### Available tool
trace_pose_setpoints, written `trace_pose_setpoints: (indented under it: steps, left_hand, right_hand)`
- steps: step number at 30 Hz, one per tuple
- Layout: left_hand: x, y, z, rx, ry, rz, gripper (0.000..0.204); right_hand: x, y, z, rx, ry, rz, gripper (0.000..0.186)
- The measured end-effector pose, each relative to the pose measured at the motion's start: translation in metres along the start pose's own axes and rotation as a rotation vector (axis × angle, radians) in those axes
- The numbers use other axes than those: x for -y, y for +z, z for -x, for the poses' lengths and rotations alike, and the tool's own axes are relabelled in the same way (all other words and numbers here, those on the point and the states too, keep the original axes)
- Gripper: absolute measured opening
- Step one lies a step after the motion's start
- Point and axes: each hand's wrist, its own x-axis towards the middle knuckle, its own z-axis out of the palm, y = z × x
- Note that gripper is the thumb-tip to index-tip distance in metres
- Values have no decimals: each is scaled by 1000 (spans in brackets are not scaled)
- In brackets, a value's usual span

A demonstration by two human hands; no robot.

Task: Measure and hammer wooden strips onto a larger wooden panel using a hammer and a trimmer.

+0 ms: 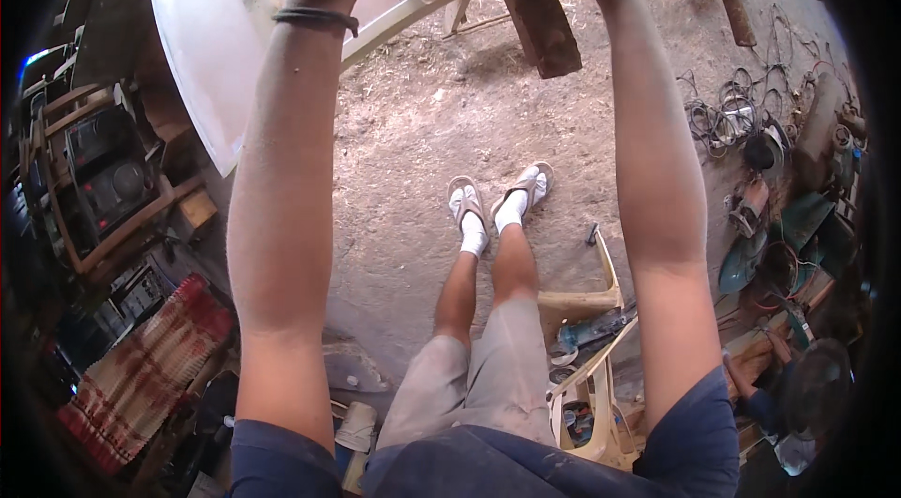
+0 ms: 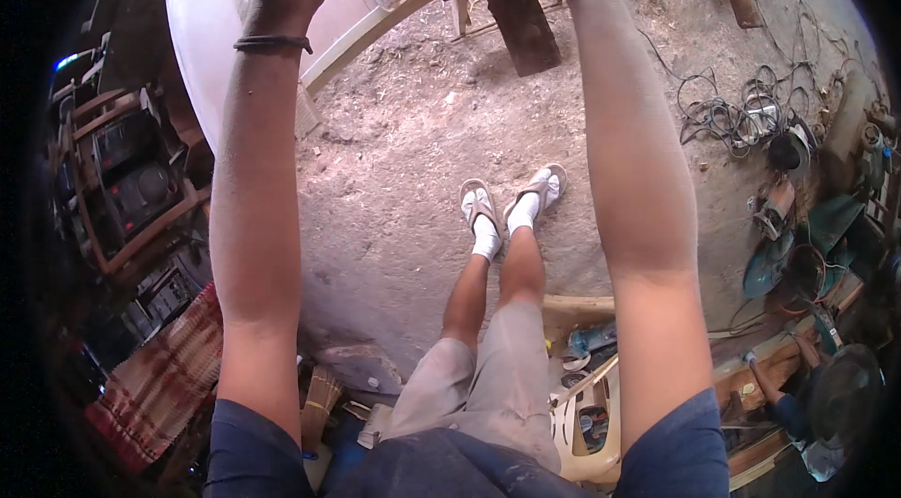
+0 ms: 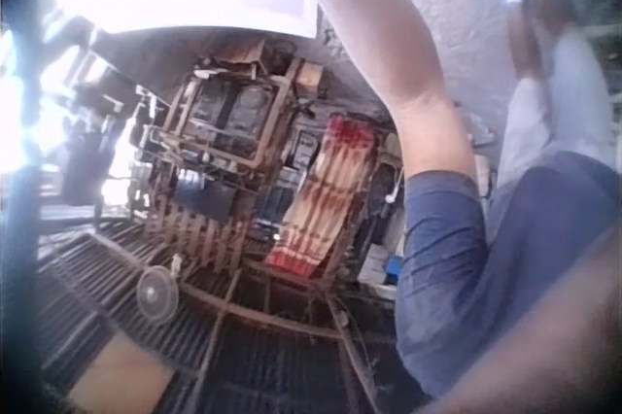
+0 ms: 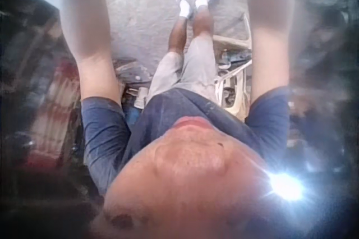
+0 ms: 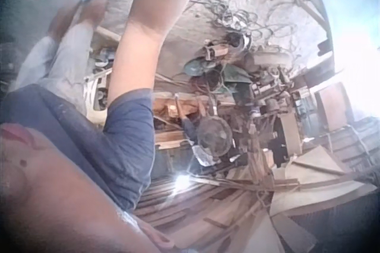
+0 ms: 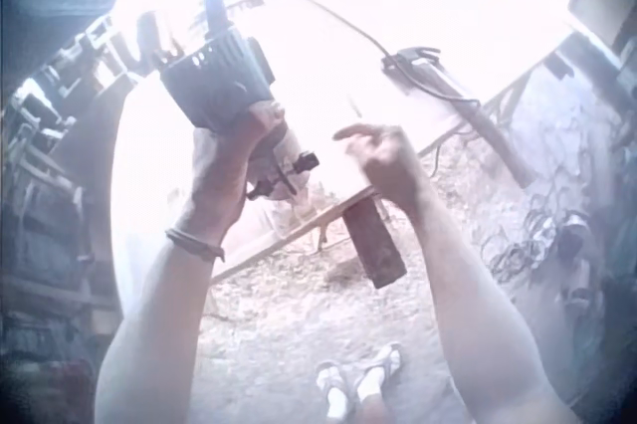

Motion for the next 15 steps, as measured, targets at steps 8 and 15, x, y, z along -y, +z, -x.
trace_pose_setpoints:
  steps: [8, 15]
  left_hand:
    - [3, -9, -5, 47, 38, -41, 16]
    - [5, -6, -6, 47, 101, -16, 12]
  right_hand:
    - [28, 11, 14, 282, -54, 317, 38]
    - [19, 20, 20, 99, -248, 327, 34]
